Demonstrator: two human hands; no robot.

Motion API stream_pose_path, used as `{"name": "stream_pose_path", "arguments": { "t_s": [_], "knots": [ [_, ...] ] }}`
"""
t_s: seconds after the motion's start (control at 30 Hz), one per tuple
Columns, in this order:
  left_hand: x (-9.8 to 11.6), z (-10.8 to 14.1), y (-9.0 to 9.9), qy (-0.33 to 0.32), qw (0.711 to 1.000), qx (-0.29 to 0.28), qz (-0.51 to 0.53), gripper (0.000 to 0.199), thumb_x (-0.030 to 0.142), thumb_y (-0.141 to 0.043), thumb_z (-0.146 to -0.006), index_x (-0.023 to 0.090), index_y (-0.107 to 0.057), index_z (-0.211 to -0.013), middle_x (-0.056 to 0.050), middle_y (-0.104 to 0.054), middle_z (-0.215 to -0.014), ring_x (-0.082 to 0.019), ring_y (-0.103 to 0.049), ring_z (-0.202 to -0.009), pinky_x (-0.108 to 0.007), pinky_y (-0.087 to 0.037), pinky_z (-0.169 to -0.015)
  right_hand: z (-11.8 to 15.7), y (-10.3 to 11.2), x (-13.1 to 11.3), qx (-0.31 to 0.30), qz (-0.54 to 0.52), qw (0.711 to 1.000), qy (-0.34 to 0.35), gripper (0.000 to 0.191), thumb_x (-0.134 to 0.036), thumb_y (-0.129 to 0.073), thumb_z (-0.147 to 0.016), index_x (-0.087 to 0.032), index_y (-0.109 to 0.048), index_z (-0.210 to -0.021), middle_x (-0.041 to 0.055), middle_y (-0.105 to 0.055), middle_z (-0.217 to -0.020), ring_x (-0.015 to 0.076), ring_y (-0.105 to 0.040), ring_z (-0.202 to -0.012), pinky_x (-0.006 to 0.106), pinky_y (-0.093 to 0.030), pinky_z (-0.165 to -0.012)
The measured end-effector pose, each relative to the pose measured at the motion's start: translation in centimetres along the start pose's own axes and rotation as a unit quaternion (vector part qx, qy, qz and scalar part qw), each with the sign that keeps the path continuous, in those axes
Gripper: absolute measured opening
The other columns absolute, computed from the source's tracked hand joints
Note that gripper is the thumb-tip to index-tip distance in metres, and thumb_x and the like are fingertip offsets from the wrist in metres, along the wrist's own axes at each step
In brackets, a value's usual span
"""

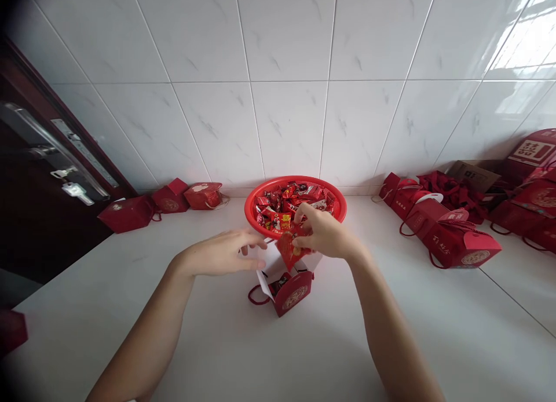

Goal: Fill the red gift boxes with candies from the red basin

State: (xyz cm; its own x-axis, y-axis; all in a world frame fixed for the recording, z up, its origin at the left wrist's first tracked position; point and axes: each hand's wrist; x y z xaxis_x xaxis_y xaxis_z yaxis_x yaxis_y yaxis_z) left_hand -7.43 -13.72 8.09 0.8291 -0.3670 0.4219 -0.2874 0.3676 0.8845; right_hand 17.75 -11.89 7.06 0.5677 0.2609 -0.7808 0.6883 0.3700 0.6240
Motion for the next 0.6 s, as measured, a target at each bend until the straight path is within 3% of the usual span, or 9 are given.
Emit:
{"name": "stream_pose_path", "arguments": {
  "t_s": [0.1,0.2,0.3,0.6],
  "knots": [
    [0.0,0.3,0.3,0.018,0.995,-0.092,-0.033,0.053,0.057,-0.06,-0.083,0.024,-0.067,-0.124,-0.006,-0.068,-0.124,-0.027,-0.062,-0.111,-0.03,-0.048,-0.084,-0.4,-1.5,-0.9,-0.098,0.06,0.993,-0.039,0.027,-0.024,-0.065,-0.079,-0.024,-0.042,-0.094,-0.0056,-0.058,-0.067,0.0154,-0.057,-0.056,0.025,-0.039,-0.048],
    [0.1,0.4,0.4,0.02,0.992,-0.115,-0.056,0.056,0.058,-0.061,-0.082,0.024,-0.064,-0.127,-0.006,-0.067,-0.124,-0.028,-0.059,-0.116,-0.03,-0.047,-0.085,-0.6,-2.7,-1.6,-0.151,0.16,0.975,-0.04,0.025,-0.027,-0.069,-0.078,-0.023,-0.047,-0.088,0.0014,-0.064,-0.084,0.0203,-0.062,-0.076,0.026,-0.04,-0.054],
    [0.2,0.4,0.5,0.013,0.989,-0.128,-0.071,0.056,0.058,-0.06,-0.082,0.023,-0.064,-0.126,-0.005,-0.068,-0.118,-0.028,-0.059,-0.116,-0.03,-0.047,-0.084,-0.4,-2.8,-1.8,-0.167,0.229,0.958,-0.046,0.021,-0.026,-0.069,-0.077,-0.023,-0.05,-0.086,0.0046,-0.066,-0.097,0.0236,-0.062,-0.09,0.027,-0.04,-0.059],
    [0.6,0.2,0.2,-0.003,0.985,-0.153,-0.076,0.049,0.05,-0.07,-0.075,0.022,-0.066,-0.115,-0.004,-0.064,-0.11,-0.025,-0.06,-0.104,-0.028,-0.046,-0.077,2.1,-0.7,-1.9,-0.185,0.21,0.959,-0.042,0.029,-0.031,-0.074,-0.068,-0.023,-0.054,-0.088,0.0028,-0.065,-0.098,0.0218,-0.062,-0.085,0.027,-0.041,-0.058]
  ]
}}
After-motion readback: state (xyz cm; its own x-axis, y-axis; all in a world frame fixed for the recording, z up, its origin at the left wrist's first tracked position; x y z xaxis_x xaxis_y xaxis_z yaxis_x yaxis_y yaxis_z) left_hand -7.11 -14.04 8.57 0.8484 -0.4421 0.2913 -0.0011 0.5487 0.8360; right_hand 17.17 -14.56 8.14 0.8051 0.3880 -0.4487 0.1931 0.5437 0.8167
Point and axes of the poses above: each hand's wrist, its own z-axis away from the middle knuckle, its own y-axis out of the back of the hand, x = y × z
